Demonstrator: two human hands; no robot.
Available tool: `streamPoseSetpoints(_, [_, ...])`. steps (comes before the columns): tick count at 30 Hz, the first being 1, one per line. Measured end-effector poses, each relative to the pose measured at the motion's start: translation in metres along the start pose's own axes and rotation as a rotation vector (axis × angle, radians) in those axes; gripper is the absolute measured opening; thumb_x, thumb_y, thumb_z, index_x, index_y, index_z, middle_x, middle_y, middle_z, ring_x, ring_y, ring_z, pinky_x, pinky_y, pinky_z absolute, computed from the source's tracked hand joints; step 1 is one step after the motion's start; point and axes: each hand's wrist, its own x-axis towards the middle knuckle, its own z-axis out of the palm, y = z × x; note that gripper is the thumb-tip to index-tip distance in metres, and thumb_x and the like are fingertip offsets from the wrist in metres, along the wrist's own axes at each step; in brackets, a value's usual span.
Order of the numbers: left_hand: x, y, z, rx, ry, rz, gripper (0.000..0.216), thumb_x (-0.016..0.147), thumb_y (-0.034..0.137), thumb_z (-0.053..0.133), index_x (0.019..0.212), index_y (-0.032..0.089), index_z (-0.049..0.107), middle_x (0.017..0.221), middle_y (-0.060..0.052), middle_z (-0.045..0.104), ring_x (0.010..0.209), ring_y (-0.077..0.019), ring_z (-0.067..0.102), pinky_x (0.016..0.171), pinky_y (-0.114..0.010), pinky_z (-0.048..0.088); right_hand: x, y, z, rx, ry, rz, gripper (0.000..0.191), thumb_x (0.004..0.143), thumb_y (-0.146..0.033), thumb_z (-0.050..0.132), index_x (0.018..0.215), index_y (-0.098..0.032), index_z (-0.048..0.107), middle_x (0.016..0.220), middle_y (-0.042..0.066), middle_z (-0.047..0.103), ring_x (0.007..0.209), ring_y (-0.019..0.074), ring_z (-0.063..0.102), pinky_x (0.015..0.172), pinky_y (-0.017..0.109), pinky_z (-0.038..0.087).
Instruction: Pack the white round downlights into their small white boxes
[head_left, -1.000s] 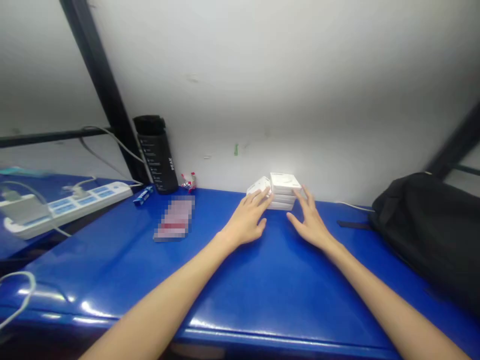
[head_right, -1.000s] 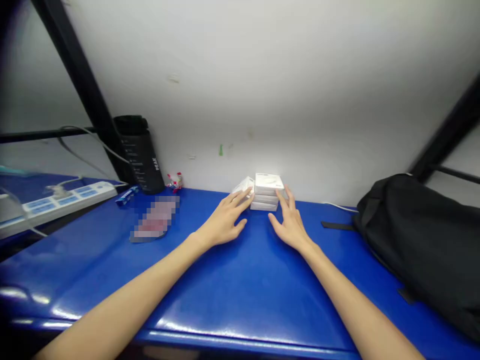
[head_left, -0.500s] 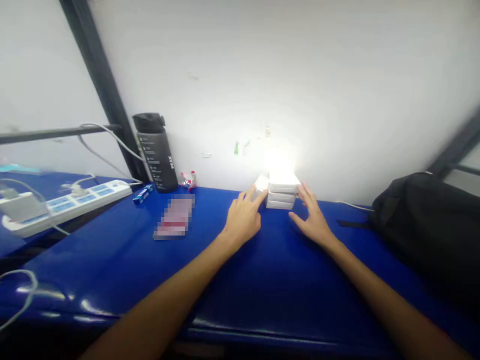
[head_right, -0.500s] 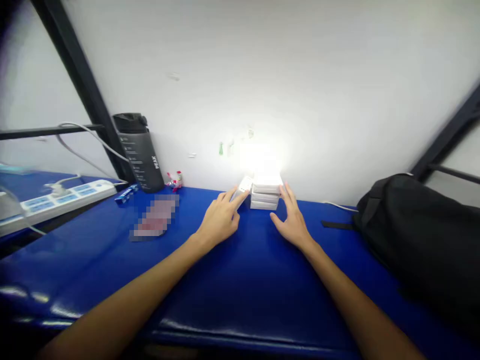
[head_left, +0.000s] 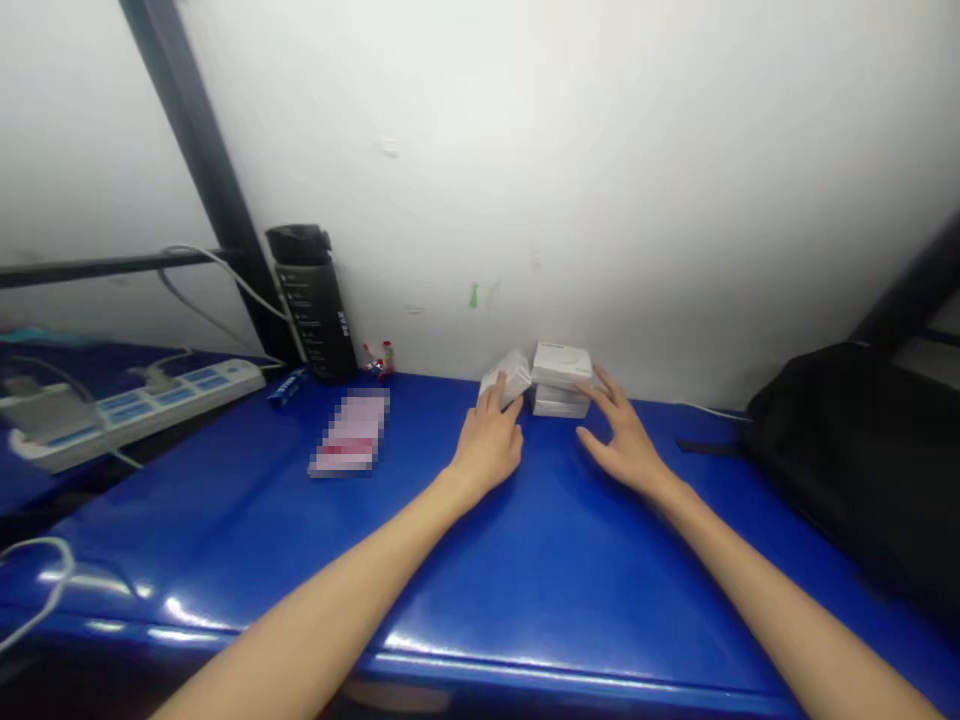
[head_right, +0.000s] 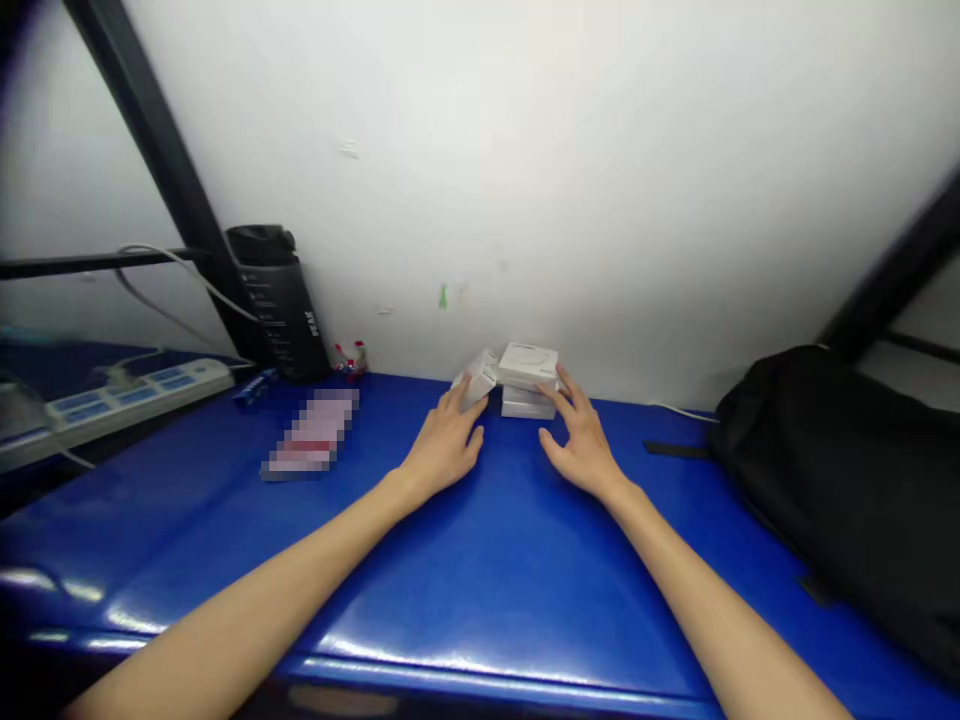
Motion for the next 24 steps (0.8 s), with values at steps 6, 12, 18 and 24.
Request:
streamPoseSetpoints(6, [0.003, -0.005, 0.003, 0.019, -0.062, 0.014, 0.037, 0.099, 0.024, 0.046, 0.125, 0.01, 0.07, 0.174, -0.014, 0.031, 0.162, -0.0392, 0.026, 0.125, -0.056, 0.041, -0.002, 0.011, 0.003, -0.125, -0.049, -0.04, 0.048, 0.092, -0.028, 0.062, 0.14, -0.026, 0.065, 0.176, 0.009, 0.026, 0.152, 0.0382, 0.043, 0.119, 0.066, 0.041])
streamPoseSetpoints(12, [0.003, -0.011, 0.011, -0.034, -0.079, 0.093, 0.03, 0.095, 0.019, 0.05, 0.115, 0.011, 0.073, 0.165, -0.018, 0.045, 0.157, -0.0355, 0.037, 0.127, -0.05, 0.039, -0.003, 0.005, 0.001, -0.199, -0.077, -0.028, 0.057, 0.094, -0.031, 0.059, 0.151, -0.025, 0.054, 0.177, 0.013, 0.023, 0.149, 0.0391, 0.046, 0.114, 0.066, 0.046])
streamPoseSetpoints(18, [0.005, -0.005, 0.004, -0.195, 0.245, -0.004, 0.042, 0.096, 0.021, 0.051, 0.138, 0.016, 0.053, 0.159, -0.02, 0.047, 0.148, -0.0333, 0.047, 0.117, -0.052, 0.047, 0.0, -0.002, -0.002, -0.208, -0.086, -0.112, 0.061, 0.095, -0.025, 0.057, 0.154, -0.02, 0.047, 0.176, 0.016, 0.022, 0.152, 0.0355, 0.045, 0.118, 0.057, 0.046])
streamPoseSetpoints(24, [0.002, 0.003, -0.016, -0.124, 0.308, -0.035, 0.045, 0.093, 0.02, 0.055, 0.138, 0.025, 0.051, 0.158, -0.012, 0.046, 0.145, -0.0303, 0.047, 0.116, -0.046, 0.045, -0.004, -0.019, 0.005, -0.038, -0.242, -0.209, 0.076, 0.095, -0.023, 0.056, 0.166, -0.028, 0.031, 0.18, 0.009, 0.007, 0.162, 0.0306, 0.028, 0.124, 0.054, 0.041])
